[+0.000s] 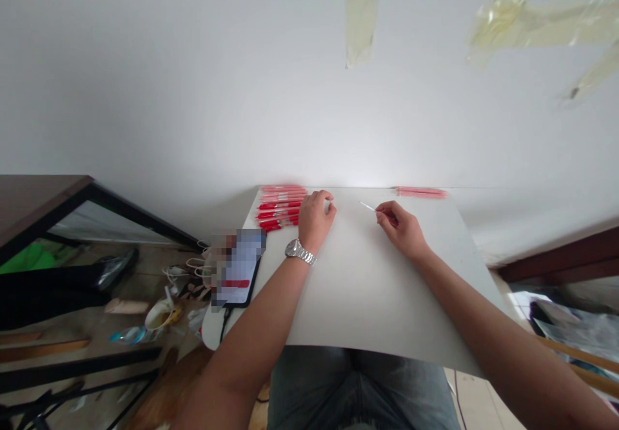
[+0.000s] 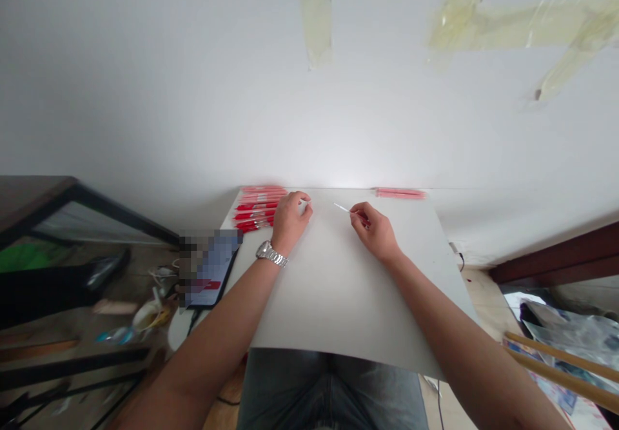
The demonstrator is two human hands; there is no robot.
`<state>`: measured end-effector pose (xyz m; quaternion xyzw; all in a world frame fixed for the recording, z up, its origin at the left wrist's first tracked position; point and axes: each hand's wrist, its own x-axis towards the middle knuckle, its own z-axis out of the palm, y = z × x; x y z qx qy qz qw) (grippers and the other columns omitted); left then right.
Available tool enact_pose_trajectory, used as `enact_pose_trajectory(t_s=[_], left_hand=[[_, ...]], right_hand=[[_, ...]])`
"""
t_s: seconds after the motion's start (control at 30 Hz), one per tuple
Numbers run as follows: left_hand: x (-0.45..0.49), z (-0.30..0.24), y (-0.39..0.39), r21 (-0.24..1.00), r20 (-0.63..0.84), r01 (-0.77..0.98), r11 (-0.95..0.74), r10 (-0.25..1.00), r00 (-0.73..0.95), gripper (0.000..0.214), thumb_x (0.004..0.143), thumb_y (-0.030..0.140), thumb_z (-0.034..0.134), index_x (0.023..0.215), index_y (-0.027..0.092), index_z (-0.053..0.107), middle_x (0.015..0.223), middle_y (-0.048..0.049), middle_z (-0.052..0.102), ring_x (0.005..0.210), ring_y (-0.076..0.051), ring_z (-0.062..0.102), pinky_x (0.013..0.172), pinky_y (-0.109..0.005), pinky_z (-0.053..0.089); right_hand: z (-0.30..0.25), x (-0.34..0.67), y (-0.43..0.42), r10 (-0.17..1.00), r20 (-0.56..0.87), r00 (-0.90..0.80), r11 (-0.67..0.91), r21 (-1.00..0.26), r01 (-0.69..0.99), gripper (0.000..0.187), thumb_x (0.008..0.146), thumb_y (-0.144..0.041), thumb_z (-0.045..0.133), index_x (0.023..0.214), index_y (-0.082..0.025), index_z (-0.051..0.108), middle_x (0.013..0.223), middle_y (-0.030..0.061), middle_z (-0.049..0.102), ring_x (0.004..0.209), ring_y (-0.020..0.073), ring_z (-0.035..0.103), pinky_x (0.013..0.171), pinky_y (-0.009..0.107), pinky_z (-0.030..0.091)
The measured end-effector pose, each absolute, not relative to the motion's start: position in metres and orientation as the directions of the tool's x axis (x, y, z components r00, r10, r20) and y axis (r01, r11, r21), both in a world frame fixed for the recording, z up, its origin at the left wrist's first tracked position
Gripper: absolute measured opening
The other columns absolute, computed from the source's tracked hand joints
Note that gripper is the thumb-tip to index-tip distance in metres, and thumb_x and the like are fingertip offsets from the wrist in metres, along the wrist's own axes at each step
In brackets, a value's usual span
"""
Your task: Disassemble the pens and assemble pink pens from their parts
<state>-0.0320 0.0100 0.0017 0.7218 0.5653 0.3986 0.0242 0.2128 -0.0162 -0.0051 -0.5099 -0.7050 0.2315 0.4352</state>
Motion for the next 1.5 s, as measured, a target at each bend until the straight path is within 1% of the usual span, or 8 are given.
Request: enact_pose_trajectory(t_s=[0.3,0.5,0.7,1.0,1.13,1.3,1.4,1.5], left_hand=[[-0.037,0.009,0.007,0.347,0.550,0.891,-0.293,0.833,0.060,0.007,0.091,0.020,0.067,0.090,0.026,0.064,0.090,-0.0068,0.072,0.090,-0.030,0.060,0.079,-0.043,0.041],[-0.037,0.009,0.007,0.377,0.523,0.880,-0.287,0.851,0.053,0.010,0.089,0.018,0.067,0.084,0.025,0.065,0.089,-0.0072,0.072,0.090,-0.030,0.060,0.080,-0.043,0.040],[-0.036,0.008,0.006,0.388,0.516,0.873,-0.295,0.855,0.059,0.013,0.087,0.013,0.067,0.085,0.026,0.066,0.089,-0.0068,0.072,0.092,-0.031,0.060,0.083,-0.044,0.040],[-0.036,0.014,0.004,0.393,0.525,0.874,-0.284,0.850,0.040,0.013,0.092,0.015,0.061,0.096,0.025,0.067,0.099,-0.0079,0.074,0.098,-0.032,0.061,0.087,-0.045,0.041],[-0.033,0.013,0.004,0.441,0.554,0.837,-0.324,0.832,0.030,0.017,0.093,0.013,0.056,0.098,0.025,0.067,0.101,-0.0068,0.074,0.096,-0.029,0.063,0.089,-0.043,0.043],[-0.027,0.009,0.003,0.570,0.551,0.718,-0.400,0.834,0.027,0.016,0.095,0.014,0.055,0.101,0.023,0.067,0.101,-0.0062,0.073,0.096,-0.024,0.064,0.089,-0.039,0.048],[-0.022,0.008,0.002,0.665,0.541,0.584,-0.465,0.839,0.051,0.016,0.097,0.016,0.054,0.102,0.022,0.067,0.104,-0.0061,0.073,0.095,-0.021,0.066,0.090,-0.036,0.051],[-0.016,0.007,-0.001,0.788,0.491,0.382,-0.483,0.867,0.084,0.014,0.101,0.025,0.054,0.107,0.021,0.066,0.109,-0.0075,0.073,0.098,-0.019,0.068,0.088,-0.032,0.054]], right_hand=[[-0.005,0.213,-0.017,0.925,0.366,-0.097,0.361,-0.775,0.519,0.023,0.097,-0.045,0.057,0.103,-0.024,0.064,0.085,0.0031,0.071,0.073,0.0180,0.064,0.072,0.032,0.051],[-0.007,0.214,-0.016,0.928,0.360,-0.094,0.356,-0.786,0.505,0.025,0.097,-0.047,0.057,0.104,-0.024,0.064,0.085,0.0031,0.070,0.073,0.0181,0.064,0.071,0.031,0.052],[-0.006,0.214,-0.016,0.930,0.358,-0.090,0.352,-0.787,0.506,0.025,0.097,-0.047,0.057,0.104,-0.024,0.064,0.085,0.0031,0.071,0.073,0.0184,0.064,0.071,0.032,0.052],[-0.007,0.215,-0.016,0.932,0.351,-0.093,0.349,-0.795,0.496,0.022,0.097,-0.044,0.058,0.104,-0.024,0.064,0.086,0.0029,0.071,0.075,0.0189,0.064,0.073,0.033,0.051],[-0.006,0.215,-0.017,0.931,0.351,-0.098,0.351,-0.794,0.496,0.022,0.098,-0.044,0.057,0.104,-0.024,0.064,0.086,0.0030,0.071,0.076,0.0186,0.065,0.073,0.033,0.051],[-0.007,0.215,-0.016,0.931,0.351,-0.101,0.353,-0.798,0.487,0.022,0.098,-0.044,0.057,0.105,-0.024,0.064,0.086,0.0034,0.071,0.077,0.0188,0.065,0.074,0.033,0.051],[-0.008,0.215,-0.016,0.933,0.347,-0.100,0.350,-0.800,0.488,0.023,0.098,-0.044,0.057,0.105,-0.023,0.064,0.086,0.0033,0.071,0.076,0.0186,0.065,0.074,0.032,0.051],[-0.009,0.216,-0.015,0.932,0.348,-0.099,0.350,-0.798,0.490,0.024,0.098,-0.044,0.057,0.105,-0.023,0.064,0.086,0.0030,0.071,0.074,0.0179,0.064,0.073,0.031,0.050]])
